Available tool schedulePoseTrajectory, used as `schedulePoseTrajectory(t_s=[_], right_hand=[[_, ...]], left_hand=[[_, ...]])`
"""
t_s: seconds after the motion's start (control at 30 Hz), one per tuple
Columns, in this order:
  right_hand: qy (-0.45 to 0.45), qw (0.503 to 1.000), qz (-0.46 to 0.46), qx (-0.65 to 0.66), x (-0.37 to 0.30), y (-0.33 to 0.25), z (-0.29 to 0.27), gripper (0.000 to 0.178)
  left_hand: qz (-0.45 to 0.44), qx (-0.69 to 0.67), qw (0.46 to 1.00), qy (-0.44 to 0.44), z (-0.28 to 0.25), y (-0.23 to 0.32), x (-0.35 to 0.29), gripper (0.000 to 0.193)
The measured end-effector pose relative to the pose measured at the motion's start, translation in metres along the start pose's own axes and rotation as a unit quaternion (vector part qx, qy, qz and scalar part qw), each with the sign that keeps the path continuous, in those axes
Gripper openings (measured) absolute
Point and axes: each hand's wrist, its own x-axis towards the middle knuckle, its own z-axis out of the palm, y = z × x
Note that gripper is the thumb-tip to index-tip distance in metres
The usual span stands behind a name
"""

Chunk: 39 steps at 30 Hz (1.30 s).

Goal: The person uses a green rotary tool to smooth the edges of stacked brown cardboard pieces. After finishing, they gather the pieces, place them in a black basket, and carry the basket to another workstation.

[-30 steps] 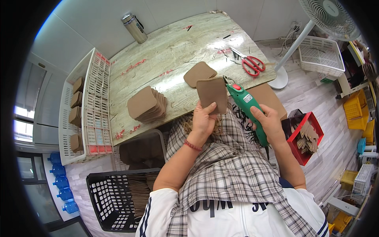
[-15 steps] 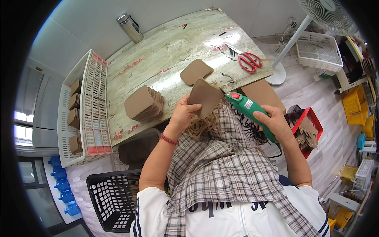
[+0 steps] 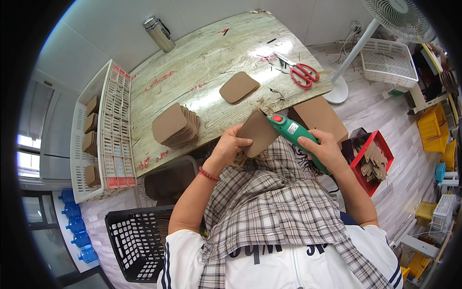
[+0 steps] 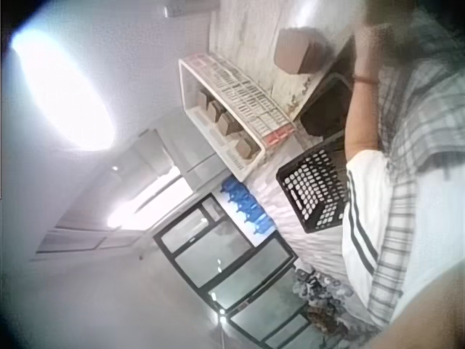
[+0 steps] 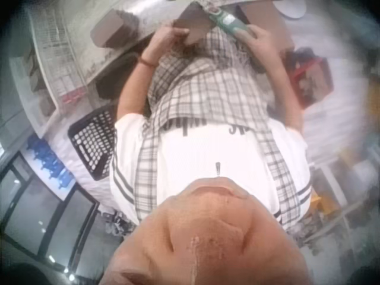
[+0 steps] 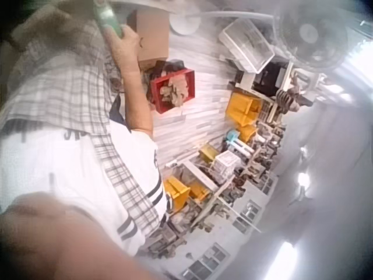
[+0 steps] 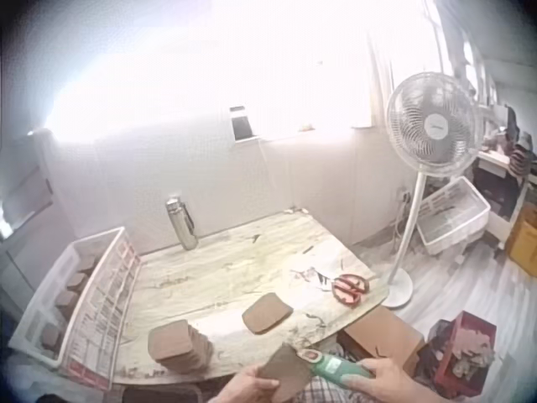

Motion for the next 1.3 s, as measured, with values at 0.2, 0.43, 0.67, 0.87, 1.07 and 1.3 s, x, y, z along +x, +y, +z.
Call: schedulePoseTrajectory(t_s=[0.2, 0.43, 0.67, 0.87, 1.07, 1.3], right_hand=[[-0.060, 0.997, 0.032, 0.033, 0.001, -0.002, -0.005, 0.033], [-0.083, 0.993, 0.052, 0.059, -0.001, 0.000, -0.011, 0.038], [-0.111, 0.990, 0.065, 0.050, -0.001, 0.003, -0.012, 0.041], [-0.141, 0.988, 0.063, 0.019, -0.004, 0.003, -0.013, 0.037], [-0.144, 0.988, 0.062, -0.004, -0.006, -0.001, -0.008, 0.036], [-0.142, 0.989, 0.038, -0.006, -0.001, 0.001, 0.000, 0.042]], left_hand=[[-0.008, 0.041, 0.999, 0.003, -0.004, 0.010, -0.008, 0.036], [0.122, 0.115, 0.983, 0.080, -0.028, 0.019, -0.009, 0.019], [0.111, 0.004, 0.991, 0.077, -0.036, 0.020, -0.011, 0.015], [0.038, 0.062, 0.997, 0.033, -0.029, 0.035, -0.016, 0.020], [0.020, 0.130, 0.991, -0.012, -0.024, 0.032, -0.012, 0.020], [-0.034, 0.175, 0.983, -0.044, -0.009, 0.034, -0.012, 0.025]])
